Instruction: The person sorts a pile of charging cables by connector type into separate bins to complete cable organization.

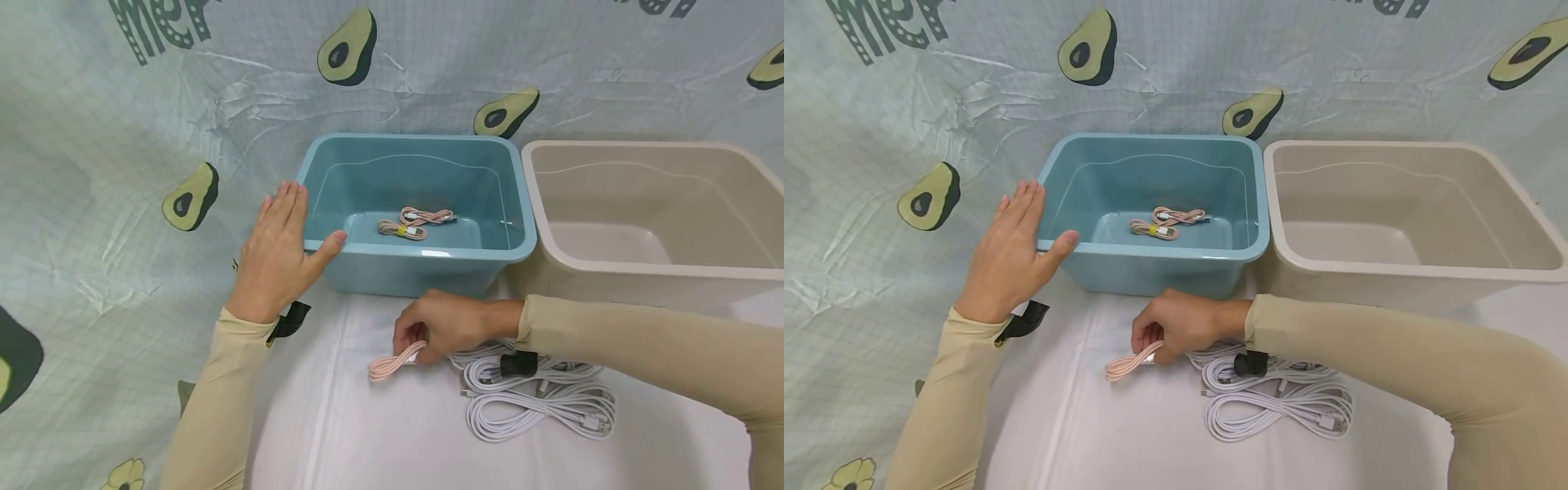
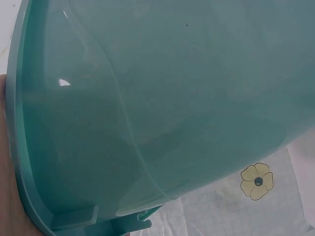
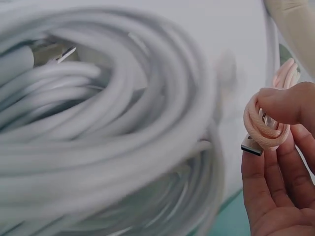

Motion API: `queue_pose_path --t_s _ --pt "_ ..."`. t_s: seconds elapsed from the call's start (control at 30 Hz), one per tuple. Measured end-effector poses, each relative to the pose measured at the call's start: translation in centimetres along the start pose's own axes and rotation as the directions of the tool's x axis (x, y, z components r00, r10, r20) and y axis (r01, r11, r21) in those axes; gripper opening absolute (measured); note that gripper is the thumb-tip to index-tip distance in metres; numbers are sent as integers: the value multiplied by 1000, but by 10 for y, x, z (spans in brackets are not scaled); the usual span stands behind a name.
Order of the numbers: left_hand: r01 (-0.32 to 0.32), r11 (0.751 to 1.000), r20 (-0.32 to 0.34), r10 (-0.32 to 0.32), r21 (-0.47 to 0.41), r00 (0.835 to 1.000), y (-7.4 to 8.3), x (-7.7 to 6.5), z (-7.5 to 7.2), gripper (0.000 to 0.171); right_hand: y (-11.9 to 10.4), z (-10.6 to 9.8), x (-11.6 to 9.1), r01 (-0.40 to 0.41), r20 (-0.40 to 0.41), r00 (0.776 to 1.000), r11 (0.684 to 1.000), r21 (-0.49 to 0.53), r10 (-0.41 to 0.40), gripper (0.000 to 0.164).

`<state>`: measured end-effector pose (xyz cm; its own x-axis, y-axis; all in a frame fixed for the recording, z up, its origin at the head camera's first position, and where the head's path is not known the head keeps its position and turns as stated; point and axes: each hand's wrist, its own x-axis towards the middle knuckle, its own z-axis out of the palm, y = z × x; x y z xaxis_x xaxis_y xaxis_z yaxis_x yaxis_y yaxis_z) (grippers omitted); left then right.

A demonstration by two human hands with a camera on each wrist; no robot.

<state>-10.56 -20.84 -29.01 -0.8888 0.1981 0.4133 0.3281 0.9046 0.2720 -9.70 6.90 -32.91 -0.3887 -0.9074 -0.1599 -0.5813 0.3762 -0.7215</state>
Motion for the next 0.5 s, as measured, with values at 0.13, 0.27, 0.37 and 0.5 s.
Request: queue_pose_path --t_s 0.13,0.27,0.37,0.5 --pt "-4 1000 -1 4 -1 1000 1 0 0 105 -6 -4 -5 -4 -4 1000 1000 17 4 24" --pt "-4 1000 5 4 -2 1000 1 0 -1 103 -15 -8 -11 2 -13 1000 1000 25 -2 23" --pt "0 1000 8 0 -4 1000 0 0 -1 100 -22 -11 -15 7 -27 1000 1000 25 -6 24" --pt "0 1000 5 0 -5 1000 0 0 -2 98 -31 -15 -18 13 -42 999 1000 18 -13 25"
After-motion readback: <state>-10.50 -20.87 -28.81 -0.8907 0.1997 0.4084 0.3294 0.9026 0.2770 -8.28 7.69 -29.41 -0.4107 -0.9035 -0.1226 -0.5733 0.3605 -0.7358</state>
